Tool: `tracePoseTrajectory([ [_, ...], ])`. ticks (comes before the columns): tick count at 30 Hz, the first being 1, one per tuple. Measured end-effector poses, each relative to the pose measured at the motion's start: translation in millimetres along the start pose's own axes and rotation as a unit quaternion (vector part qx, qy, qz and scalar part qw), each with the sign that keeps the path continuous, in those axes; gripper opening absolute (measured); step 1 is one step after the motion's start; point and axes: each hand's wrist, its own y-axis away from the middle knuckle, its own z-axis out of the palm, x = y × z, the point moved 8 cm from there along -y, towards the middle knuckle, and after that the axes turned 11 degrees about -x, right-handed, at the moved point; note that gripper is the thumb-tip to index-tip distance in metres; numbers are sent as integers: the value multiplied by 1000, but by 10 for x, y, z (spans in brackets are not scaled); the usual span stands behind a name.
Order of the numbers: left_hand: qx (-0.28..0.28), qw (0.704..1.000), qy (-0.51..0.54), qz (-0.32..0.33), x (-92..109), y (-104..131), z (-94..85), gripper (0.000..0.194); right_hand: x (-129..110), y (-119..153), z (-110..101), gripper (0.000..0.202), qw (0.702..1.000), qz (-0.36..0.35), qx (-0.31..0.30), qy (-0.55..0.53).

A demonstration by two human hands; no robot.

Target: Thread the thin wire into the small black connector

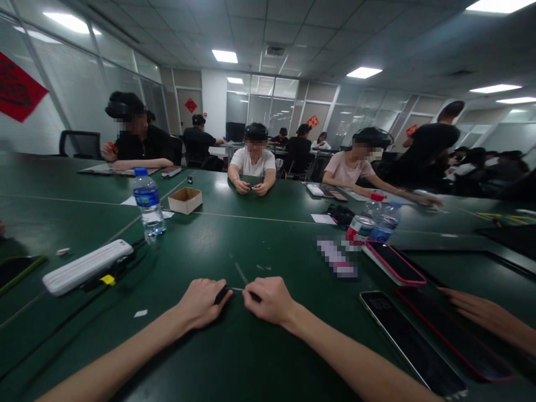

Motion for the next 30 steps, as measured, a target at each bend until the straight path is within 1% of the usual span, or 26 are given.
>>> tracePoseTrajectory([
  [1, 4, 1000, 0, 2, 6, 6, -9, 44, 70, -8, 6, 25, 1000, 27, -6, -10],
  [3, 6, 1000, 2, 6, 16, 13, -20, 44, 117, -14, 35, 27, 998, 59, -23, -19],
  [6, 11, 1000, 2, 11, 16, 24, -31, 42, 76, -6, 51, 27, 996, 77, -37, -9],
  [13, 20, 1000, 0, 10, -2, 78, -12, 42, 22, 76, -62, 27, 993, 104, -52, 14],
  [17, 26, 999, 4, 17, 20, 102, -11, 43, -2, 59, -51, 27, 994, 94, -52, 31],
  [20, 38, 999, 4, 27, 37, 98, -23, 39, -12, 15, 10, 28, 995, 70, -50, 43],
  [24, 44, 999, -5, 25, 28, 81, -23, 39, -2, -12, 86, 28, 996, 45, -55, 48],
  [30, 41, 999, -12, 26, 4, 67, -2, 37, -1, -1, 104, 33, 994, 46, -82, 58],
])
